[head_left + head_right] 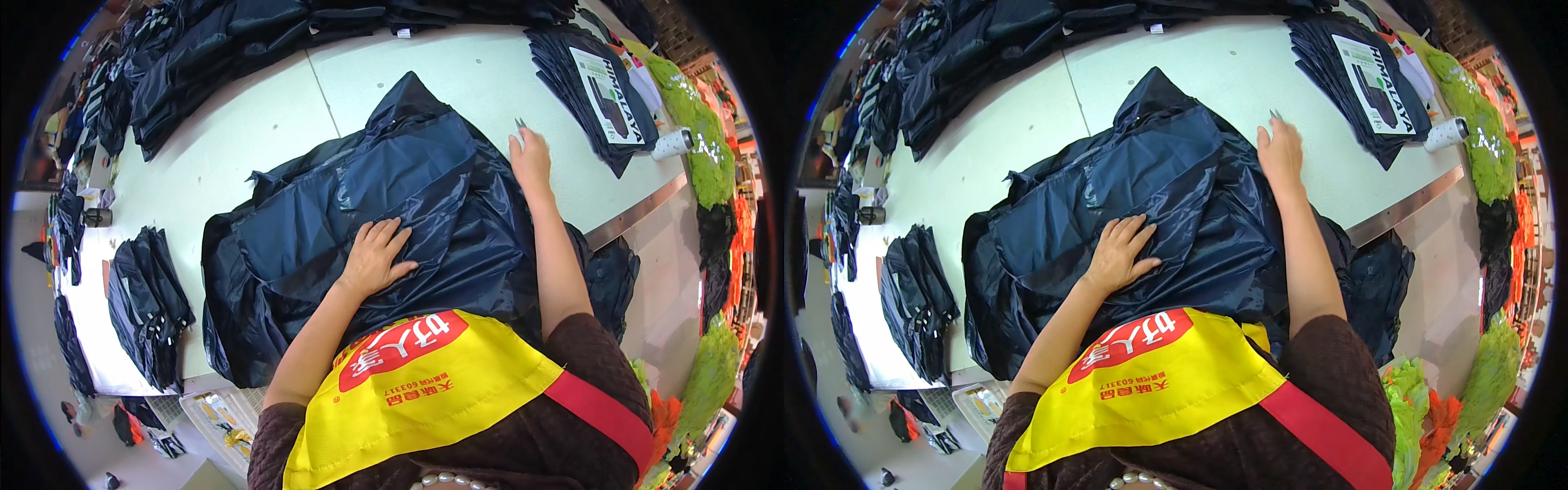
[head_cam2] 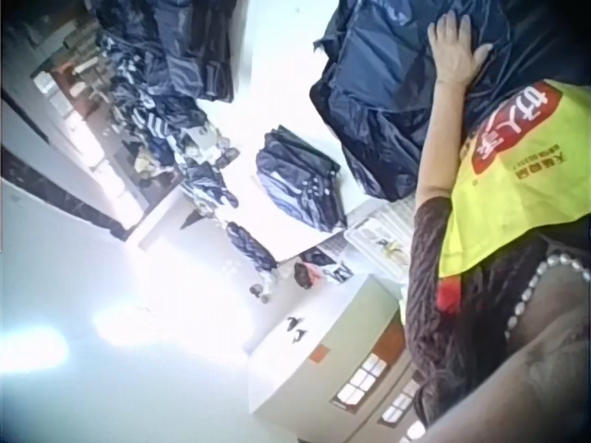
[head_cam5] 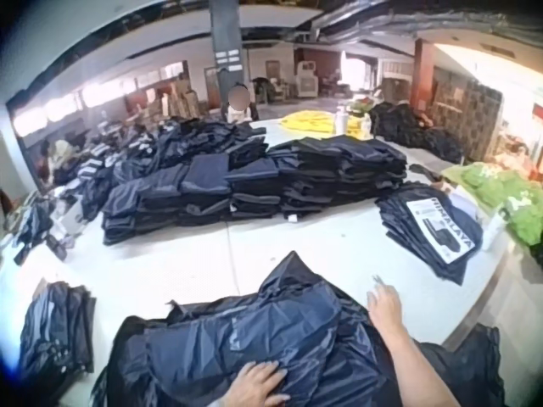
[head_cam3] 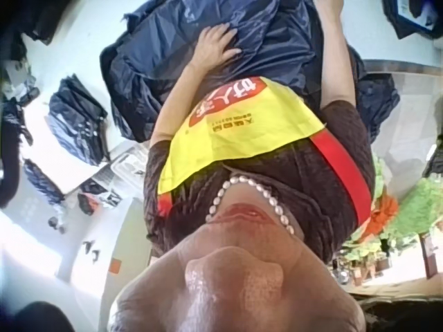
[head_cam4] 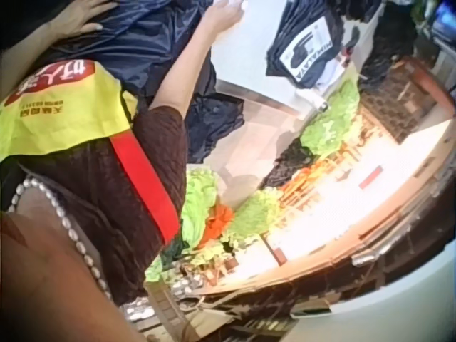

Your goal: The person folds a black raincoat on a white table, aligning edges and smoothing the fabric. The person then folds the raincoat into a compact rectangle and places it on a stack of similar folded items.

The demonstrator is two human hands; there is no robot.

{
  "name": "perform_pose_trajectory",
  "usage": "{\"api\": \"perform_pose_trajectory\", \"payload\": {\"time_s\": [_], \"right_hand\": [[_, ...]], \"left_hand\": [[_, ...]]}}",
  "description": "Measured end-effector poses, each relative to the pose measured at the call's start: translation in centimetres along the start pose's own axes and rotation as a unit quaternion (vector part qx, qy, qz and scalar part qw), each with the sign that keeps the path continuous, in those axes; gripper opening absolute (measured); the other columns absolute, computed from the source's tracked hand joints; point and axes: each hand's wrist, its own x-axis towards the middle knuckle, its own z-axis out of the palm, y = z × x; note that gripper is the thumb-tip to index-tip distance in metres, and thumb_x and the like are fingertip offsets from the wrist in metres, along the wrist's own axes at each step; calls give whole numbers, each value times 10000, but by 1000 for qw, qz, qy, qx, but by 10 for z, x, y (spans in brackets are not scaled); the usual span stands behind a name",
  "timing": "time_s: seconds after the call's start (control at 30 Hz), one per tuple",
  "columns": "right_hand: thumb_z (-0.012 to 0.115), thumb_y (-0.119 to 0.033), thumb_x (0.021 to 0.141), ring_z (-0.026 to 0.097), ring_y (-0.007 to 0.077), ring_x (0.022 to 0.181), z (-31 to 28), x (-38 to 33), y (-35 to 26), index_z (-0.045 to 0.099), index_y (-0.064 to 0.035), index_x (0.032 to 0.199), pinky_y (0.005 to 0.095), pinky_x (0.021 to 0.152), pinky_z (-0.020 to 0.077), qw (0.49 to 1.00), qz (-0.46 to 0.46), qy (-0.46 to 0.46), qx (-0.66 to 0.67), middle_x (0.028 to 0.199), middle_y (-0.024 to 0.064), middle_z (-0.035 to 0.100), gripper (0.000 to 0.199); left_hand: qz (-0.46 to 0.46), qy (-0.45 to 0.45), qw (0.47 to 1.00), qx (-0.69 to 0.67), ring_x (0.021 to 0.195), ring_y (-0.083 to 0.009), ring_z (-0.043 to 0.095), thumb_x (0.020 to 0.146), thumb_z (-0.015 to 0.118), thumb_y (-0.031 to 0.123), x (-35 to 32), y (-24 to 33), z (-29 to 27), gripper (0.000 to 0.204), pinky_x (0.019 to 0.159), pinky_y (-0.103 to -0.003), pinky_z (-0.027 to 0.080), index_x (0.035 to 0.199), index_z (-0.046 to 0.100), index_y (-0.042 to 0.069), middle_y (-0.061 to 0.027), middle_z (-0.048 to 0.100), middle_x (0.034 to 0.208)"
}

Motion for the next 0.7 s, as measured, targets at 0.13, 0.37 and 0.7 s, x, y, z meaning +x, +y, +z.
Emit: {"api": "perform_pose_trajectory", "payload": {"time_s": [0.13,0.37,0.7], "right_hand": [[705,-386,771,604,148,635,-24,-46,-84,582,54,1028,258,562,476,857,284,-310,299,777,102,630,525],[614,4,790,587,104,761,-15,-59,-138,449,25,1255,224,626,468,872,151,-137,445,938,70,624,493],[579,-329,851,604,359,942,0,-62,-184,477,-115,1285,419,814,481,827,-239,-497,111,1033,194,627,495]], "left_hand": [[-3,73,997,-28,1178,-317,461,830,597,369,15,-7,9,495,1014,-458,330,1210,532,58,-160,489,1275],[-8,28,999,28,1312,-287,343,839,527,507,21,-11,24,679,1077,-461,237,1352,402,80,-158,397,1396],[-146,150,978,-9,1166,-356,442,762,682,207,-48,9,-41,432,1028,-469,293,1138,562,32,-169,533,1186]]}}
